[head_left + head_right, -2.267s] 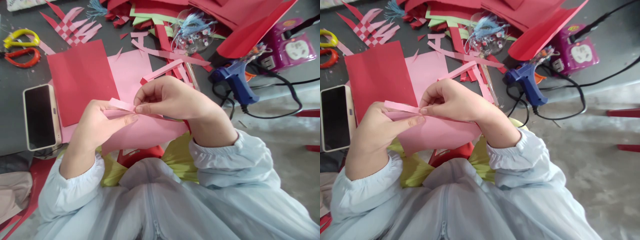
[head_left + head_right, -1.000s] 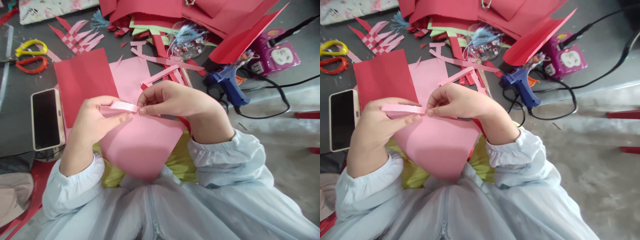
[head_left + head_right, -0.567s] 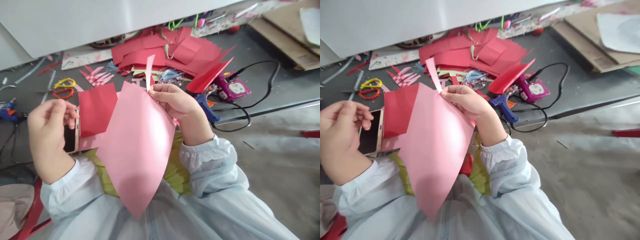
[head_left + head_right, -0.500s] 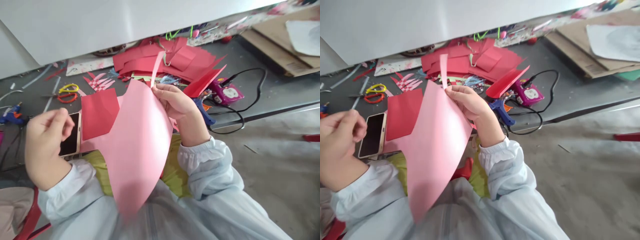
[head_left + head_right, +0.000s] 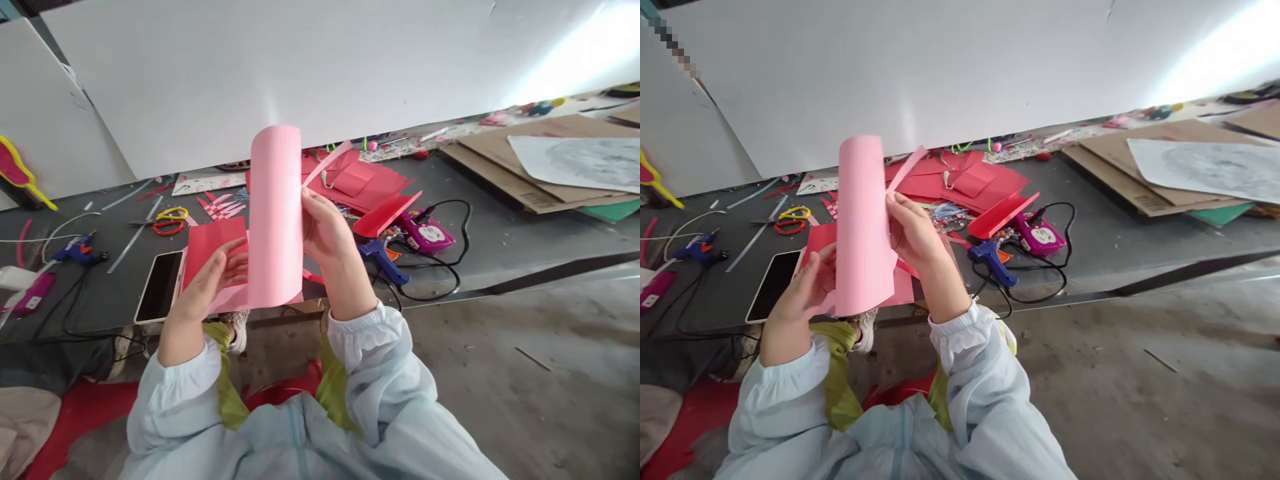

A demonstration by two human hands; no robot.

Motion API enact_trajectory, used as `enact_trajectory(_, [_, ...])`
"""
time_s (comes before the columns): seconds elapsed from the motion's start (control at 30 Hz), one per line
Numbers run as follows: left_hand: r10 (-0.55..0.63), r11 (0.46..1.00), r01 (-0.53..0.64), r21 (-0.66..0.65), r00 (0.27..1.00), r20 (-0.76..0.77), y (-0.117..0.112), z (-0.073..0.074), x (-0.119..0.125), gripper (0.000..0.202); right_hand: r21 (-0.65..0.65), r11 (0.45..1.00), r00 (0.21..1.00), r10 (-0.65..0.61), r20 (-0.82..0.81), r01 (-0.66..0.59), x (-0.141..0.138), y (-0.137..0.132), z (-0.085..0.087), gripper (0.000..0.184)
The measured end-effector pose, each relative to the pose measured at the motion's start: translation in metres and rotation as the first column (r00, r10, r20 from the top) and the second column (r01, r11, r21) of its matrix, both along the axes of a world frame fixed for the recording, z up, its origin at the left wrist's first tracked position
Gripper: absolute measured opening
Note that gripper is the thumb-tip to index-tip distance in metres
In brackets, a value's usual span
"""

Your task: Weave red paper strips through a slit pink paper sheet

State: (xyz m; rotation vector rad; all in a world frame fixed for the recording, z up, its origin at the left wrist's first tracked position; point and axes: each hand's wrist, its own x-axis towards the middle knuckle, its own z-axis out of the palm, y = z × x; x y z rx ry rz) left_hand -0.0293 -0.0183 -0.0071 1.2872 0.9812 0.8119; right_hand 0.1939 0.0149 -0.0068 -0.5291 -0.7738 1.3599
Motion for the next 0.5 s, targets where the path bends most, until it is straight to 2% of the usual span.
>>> enact_trajectory(0.1, [0.075, 0.997, -0.076, -0.003, 0.992, 0.105, -0.004, -0.014, 0.010, 0.077, -0.063, 0.980, 0.977, 0.194, 0.086, -0.189, -0.022, -0.006, 0.003, 0.045])
enact_trajectory(0.17, [0.163, 0.987, -0.162, -0.014, 0.982, 0.100, -0.005, -0.020, 0.012, 0.072, -0.095, 0.965, 0.949, 0.258, 0.183, -0.244, -0.033, -0.009, 0.002, 0.047])
enact_trajectory(0.33, [0.314, 0.950, -0.313, -0.023, 0.947, 0.075, -0.006, -0.023, 0.005, 0.049, -0.070, 0.971, 0.882, 0.235, 0.409, -0.226, -0.049, -0.012, -0.006, 0.036])
enact_trajectory(0.4, [0.352, 0.936, -0.350, -0.038, 0.929, 0.109, -0.008, -0.020, 0.004, 0.046, -0.071, 0.970, 0.858, 0.238, 0.456, -0.232, -0.054, -0.011, -0.009, 0.036])
enact_trajectory(0.5, [0.385, 0.923, -0.385, -0.018, 0.921, 0.054, -0.011, -0.014, 0.004, 0.036, -0.081, 0.966, 0.835, 0.252, 0.490, -0.244, -0.061, -0.010, -0.012, 0.037])
